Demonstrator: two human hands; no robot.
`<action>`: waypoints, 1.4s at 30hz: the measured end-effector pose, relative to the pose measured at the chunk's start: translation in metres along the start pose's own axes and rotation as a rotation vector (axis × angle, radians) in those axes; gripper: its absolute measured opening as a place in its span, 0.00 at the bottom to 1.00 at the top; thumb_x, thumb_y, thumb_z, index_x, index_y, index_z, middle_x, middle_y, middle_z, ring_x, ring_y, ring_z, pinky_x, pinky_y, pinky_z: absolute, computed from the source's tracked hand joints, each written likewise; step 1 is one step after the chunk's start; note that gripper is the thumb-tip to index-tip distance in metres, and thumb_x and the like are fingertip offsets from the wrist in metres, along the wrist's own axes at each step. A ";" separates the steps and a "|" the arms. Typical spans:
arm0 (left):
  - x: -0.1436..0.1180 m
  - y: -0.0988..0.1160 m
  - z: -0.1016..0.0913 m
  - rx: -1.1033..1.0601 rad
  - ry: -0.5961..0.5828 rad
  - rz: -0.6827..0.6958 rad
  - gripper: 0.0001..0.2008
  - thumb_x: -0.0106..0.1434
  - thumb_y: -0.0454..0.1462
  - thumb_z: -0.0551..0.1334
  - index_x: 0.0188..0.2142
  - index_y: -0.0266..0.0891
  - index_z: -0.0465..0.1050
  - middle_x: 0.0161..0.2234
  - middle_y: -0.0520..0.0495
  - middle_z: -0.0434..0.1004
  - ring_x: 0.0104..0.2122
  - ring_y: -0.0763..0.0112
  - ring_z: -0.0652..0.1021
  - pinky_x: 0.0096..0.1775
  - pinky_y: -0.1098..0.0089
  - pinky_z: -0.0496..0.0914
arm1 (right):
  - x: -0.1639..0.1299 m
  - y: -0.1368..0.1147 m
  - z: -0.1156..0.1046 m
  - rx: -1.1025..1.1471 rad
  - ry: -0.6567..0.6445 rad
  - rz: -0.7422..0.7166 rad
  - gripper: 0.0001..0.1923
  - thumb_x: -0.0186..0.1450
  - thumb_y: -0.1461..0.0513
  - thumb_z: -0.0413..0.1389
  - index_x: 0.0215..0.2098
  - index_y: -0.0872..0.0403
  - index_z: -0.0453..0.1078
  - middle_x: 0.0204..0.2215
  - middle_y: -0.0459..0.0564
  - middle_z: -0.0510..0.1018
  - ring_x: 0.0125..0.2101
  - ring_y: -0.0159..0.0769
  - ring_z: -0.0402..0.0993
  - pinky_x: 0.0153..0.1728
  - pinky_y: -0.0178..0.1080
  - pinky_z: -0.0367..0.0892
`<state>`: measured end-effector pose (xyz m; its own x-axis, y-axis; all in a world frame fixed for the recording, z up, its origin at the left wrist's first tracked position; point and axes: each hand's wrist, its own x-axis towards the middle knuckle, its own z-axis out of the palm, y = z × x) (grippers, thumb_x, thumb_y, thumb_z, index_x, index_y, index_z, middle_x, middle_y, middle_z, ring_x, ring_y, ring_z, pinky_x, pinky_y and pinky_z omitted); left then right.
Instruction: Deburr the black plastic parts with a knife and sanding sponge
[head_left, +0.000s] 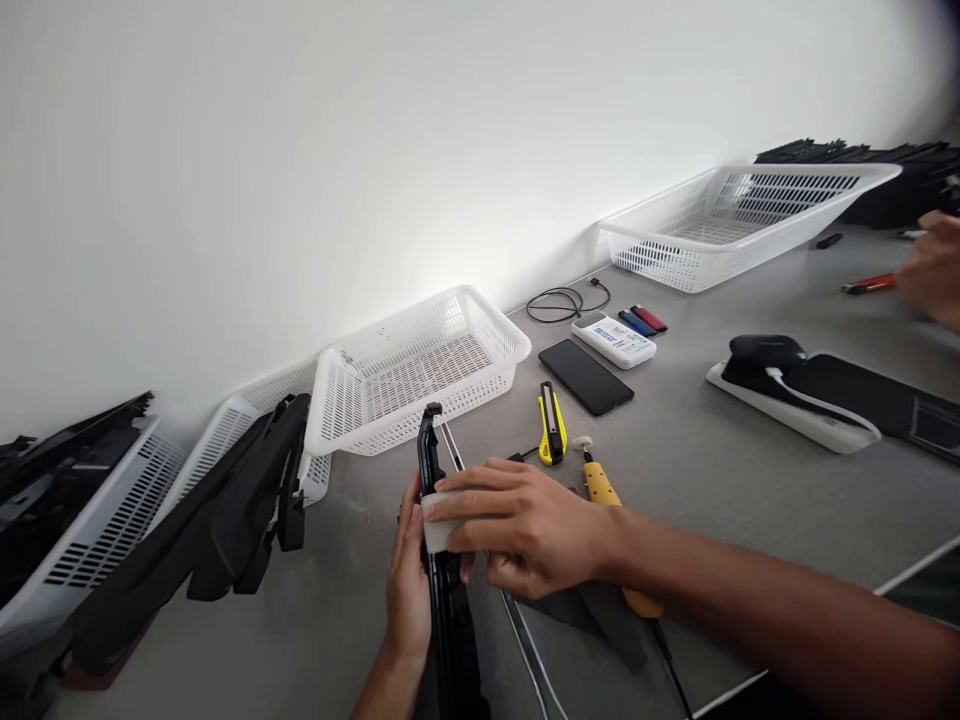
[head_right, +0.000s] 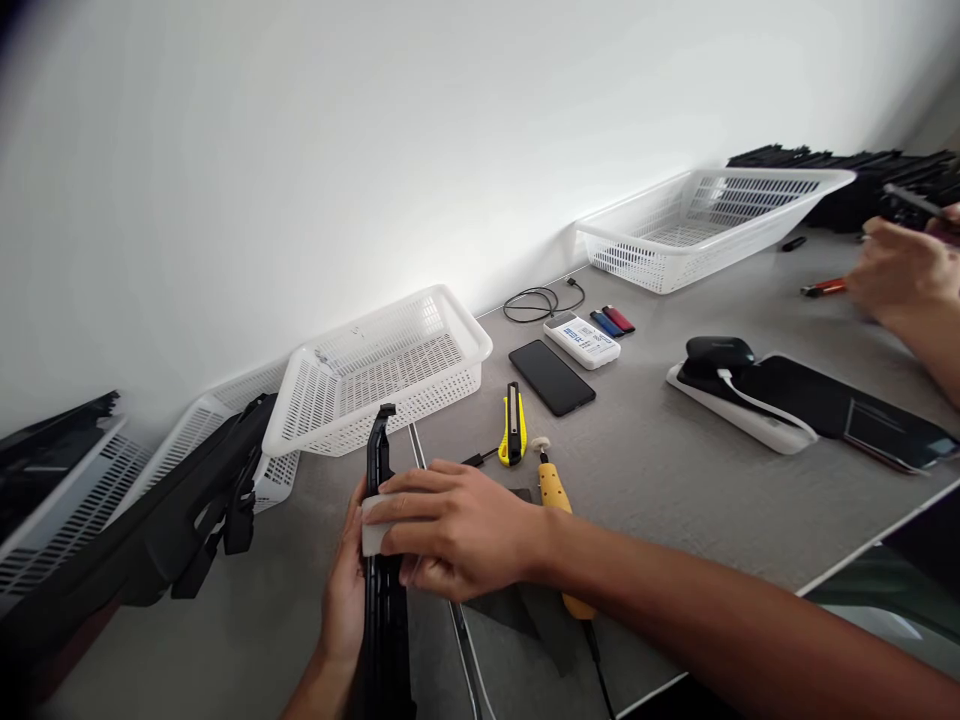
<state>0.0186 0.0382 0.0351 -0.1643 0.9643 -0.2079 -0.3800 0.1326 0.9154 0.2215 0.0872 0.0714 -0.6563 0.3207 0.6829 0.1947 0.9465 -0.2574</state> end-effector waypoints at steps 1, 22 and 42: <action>-0.001 0.001 0.002 0.003 -0.037 0.006 0.29 0.69 0.50 0.68 0.67 0.50 0.69 0.35 0.53 0.84 0.33 0.70 0.83 0.34 0.75 0.75 | -0.001 0.001 0.000 -0.016 0.001 0.022 0.16 0.64 0.66 0.51 0.44 0.52 0.78 0.57 0.52 0.83 0.60 0.43 0.75 0.57 0.46 0.73; -0.008 0.002 0.016 -0.072 -0.341 -0.064 0.26 0.74 0.49 0.60 0.66 0.46 0.63 0.34 0.51 0.80 0.14 0.77 0.73 0.16 0.76 0.64 | -0.007 0.018 -0.004 -0.066 0.221 0.109 0.20 0.64 0.71 0.53 0.50 0.53 0.78 0.57 0.53 0.83 0.60 0.45 0.76 0.58 0.49 0.74; -0.005 0.016 0.011 -0.126 -0.356 0.016 0.15 0.76 0.46 0.56 0.57 0.46 0.69 0.34 0.52 0.78 0.15 0.79 0.72 0.19 0.77 0.67 | -0.008 0.034 -0.017 -0.010 0.461 0.355 0.15 0.67 0.71 0.56 0.44 0.49 0.81 0.49 0.49 0.87 0.56 0.48 0.78 0.56 0.54 0.72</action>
<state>0.0237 0.0384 0.0545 0.1472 0.9883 -0.0411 -0.4924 0.1092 0.8635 0.2463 0.1177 0.0686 -0.1654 0.5989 0.7836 0.3530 0.7778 -0.5200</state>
